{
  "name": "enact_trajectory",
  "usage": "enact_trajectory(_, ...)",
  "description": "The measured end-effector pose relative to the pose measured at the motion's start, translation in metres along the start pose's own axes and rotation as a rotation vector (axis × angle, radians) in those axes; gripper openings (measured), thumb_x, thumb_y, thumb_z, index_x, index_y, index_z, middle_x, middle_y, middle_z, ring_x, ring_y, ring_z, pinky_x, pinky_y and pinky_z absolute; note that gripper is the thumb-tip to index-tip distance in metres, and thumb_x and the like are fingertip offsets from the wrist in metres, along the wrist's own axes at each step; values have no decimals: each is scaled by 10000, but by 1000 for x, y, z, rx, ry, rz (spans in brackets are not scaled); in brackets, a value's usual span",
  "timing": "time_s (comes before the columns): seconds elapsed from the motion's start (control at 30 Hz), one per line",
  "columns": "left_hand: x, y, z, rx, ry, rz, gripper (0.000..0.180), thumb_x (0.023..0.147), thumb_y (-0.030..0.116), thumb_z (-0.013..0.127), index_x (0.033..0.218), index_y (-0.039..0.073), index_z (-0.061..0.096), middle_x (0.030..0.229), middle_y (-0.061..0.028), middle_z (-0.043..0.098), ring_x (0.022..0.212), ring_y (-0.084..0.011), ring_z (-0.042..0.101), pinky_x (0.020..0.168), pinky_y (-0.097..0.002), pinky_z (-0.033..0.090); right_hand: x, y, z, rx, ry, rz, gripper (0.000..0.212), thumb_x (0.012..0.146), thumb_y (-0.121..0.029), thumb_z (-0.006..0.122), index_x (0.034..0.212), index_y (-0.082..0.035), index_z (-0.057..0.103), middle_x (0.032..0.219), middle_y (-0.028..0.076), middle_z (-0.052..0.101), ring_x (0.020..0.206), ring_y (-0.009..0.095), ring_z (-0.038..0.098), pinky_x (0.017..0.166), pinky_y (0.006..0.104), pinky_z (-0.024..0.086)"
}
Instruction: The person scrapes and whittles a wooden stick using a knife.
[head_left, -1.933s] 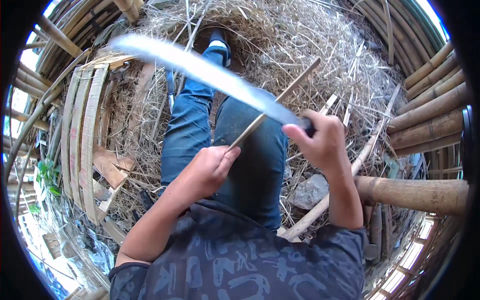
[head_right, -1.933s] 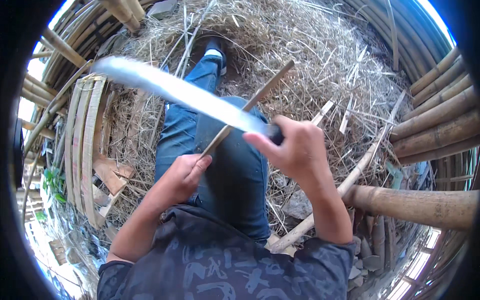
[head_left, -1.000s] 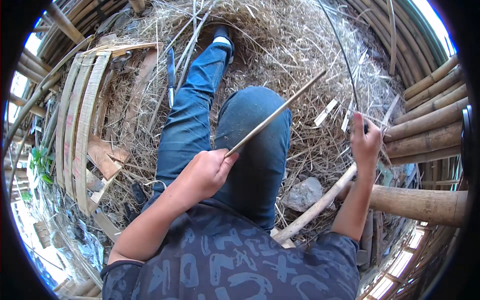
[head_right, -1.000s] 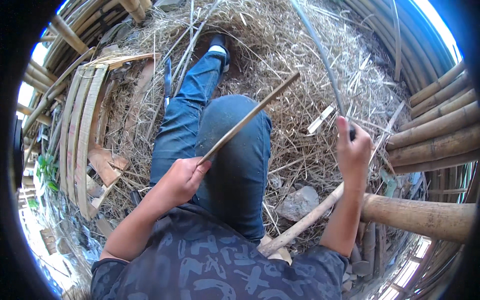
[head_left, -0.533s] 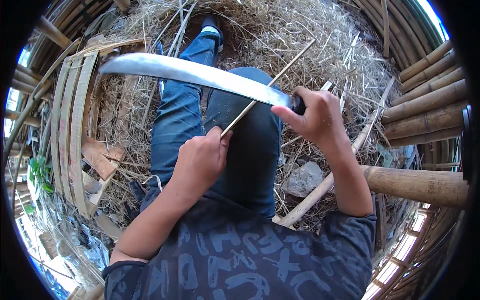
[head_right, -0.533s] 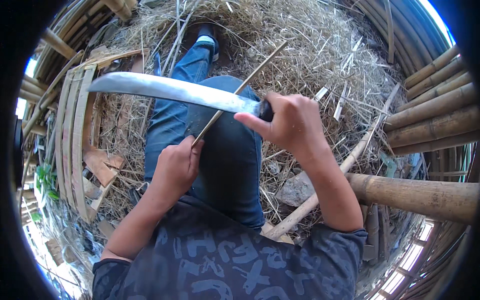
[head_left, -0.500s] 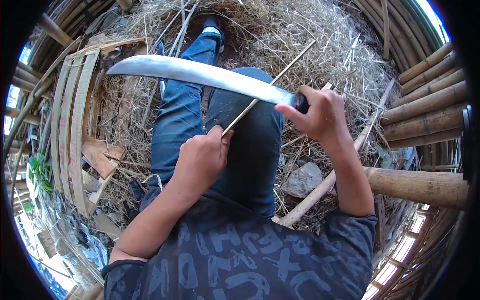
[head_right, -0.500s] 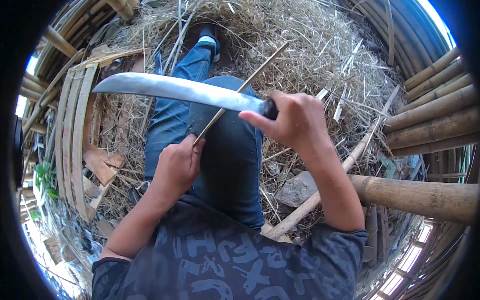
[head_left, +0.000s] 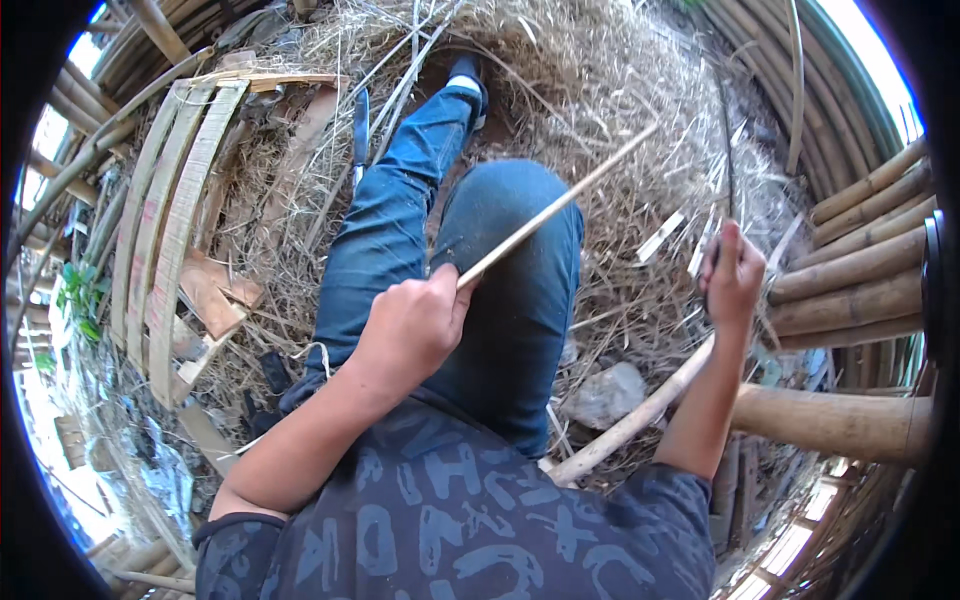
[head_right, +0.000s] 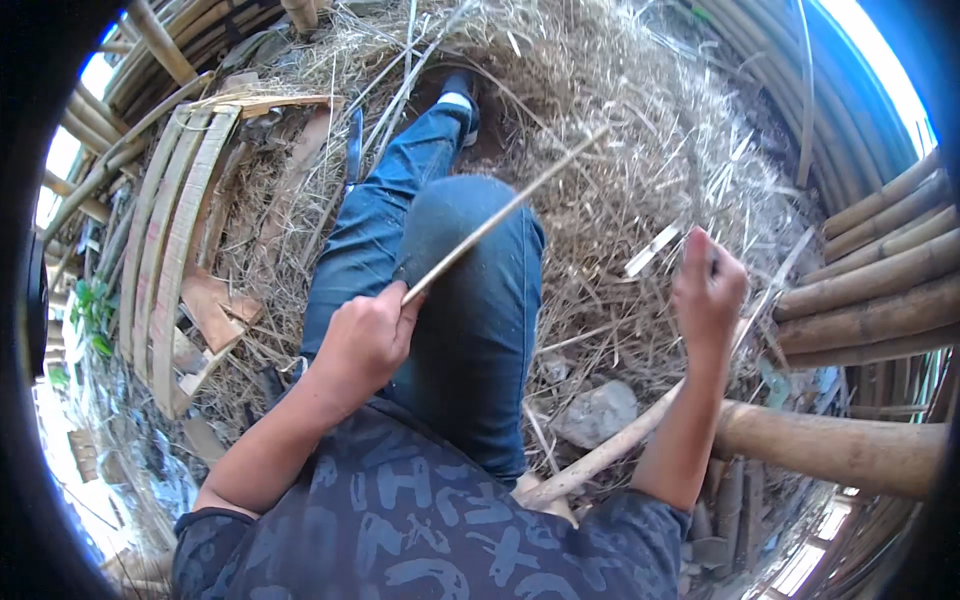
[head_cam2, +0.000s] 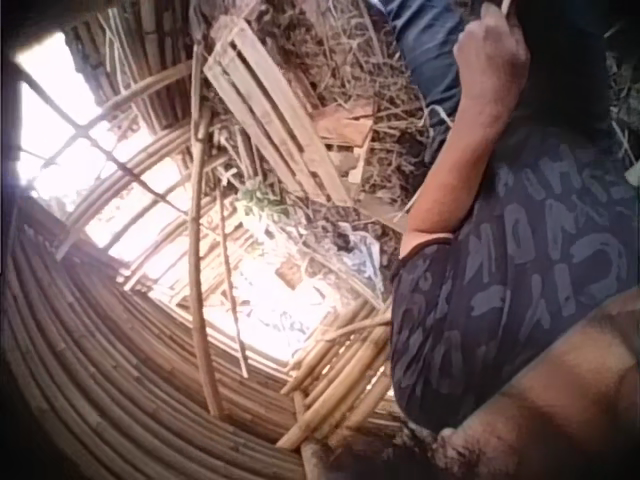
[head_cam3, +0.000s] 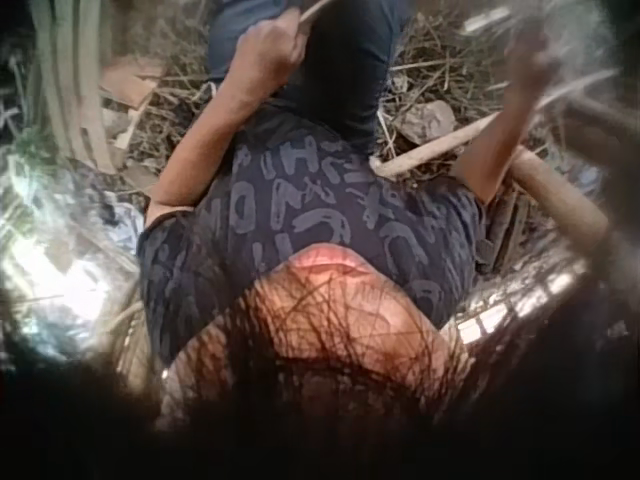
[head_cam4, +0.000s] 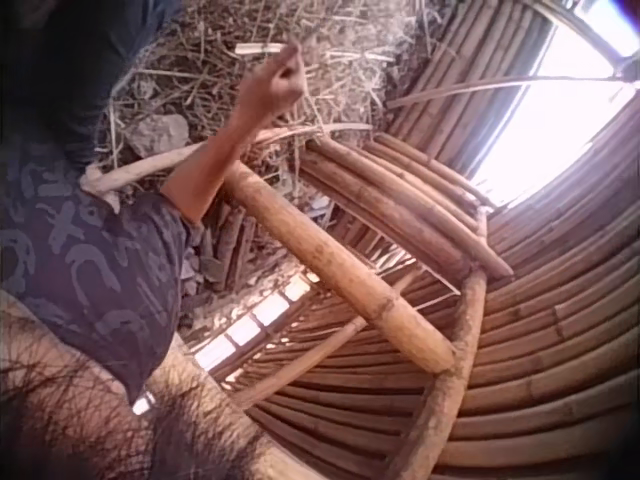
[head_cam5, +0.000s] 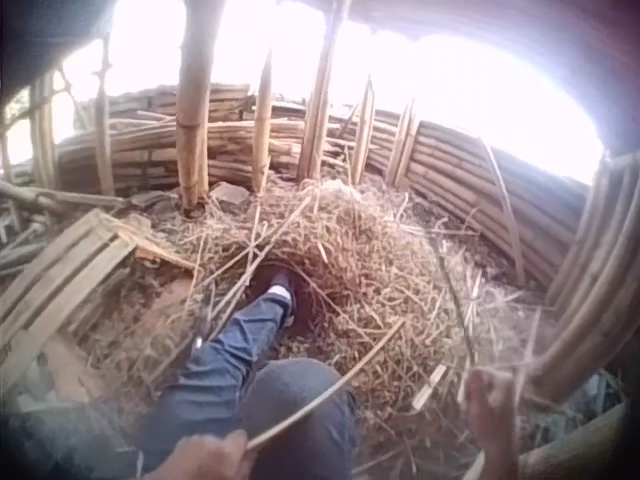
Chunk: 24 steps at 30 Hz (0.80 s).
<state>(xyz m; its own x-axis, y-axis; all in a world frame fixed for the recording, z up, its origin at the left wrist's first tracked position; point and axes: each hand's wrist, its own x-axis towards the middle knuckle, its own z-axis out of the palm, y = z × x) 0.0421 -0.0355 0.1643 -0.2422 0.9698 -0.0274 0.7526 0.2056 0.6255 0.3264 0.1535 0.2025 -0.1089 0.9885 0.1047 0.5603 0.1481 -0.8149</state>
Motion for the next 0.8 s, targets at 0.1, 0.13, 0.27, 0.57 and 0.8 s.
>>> enact_trajectory(0.1, 7, 6, -13, 113, 13, -4, 285, 978, 237, 490, 828, -1, 539, 607, -258, 586, 604, -457, 604, 537, -542, 469, -19, -54, 51, -179, -164, -295, 626, 848, -603, 617, 690, 2, 649, 509, 67, 531, 429, 172, 518, 447, 337, 420)
enact_trajectory(0.13, 8, 6, -14, 168, 61, 7, 289, 972, 239, 501, 802, 7, 525, 590, -239, 597, 587, -434, 624, 528, -526, 492, -26, -75, 64, -271, -256, -363, 655, 819, -626, 634, 678, 13, 650, 506, 96, 541, 444, 203, 551, 466, 355, 447)
enact_trajectory(0.27, 9, -3, -16, 210, 79, 3, 303, 987, 262, 468, 826, 11, 524, 627, -255, 595, 612, -456, 607, 539, -542, 471, -19, -80, 86, -450, -316, -503, 757, 751, -726, 615, 663, 25, 659, 551, 174, 592, 549, 305, 646, 554, 393, 515)
enact_trajectory(0.57, 17, -28, -19, 150, 155, 1, 372, 1004, 300, 438, 836, -11, 554, 688, -278, 611, 678, -460, 619, 604, -544, 484, 31, -52, 78, -737, -302, -421, 762, 761, -840, 471, 668, -106, 649, 594, 61, 609, 565, 191, 616, 565, 339, 496)
enact_trajectory(0.8, 30, -33, -26, 255, 150, -3, 366, 992, 300, 467, 853, -18, 584, 683, -255, 629, 670, -441, 639, 591, -514, 515, 72, 4, 60, -735, -147, -397, 818, 738, -904, 371, 619, -124, 587, 511, -18, 507, 478, 128, 504, 456, 296, 368)
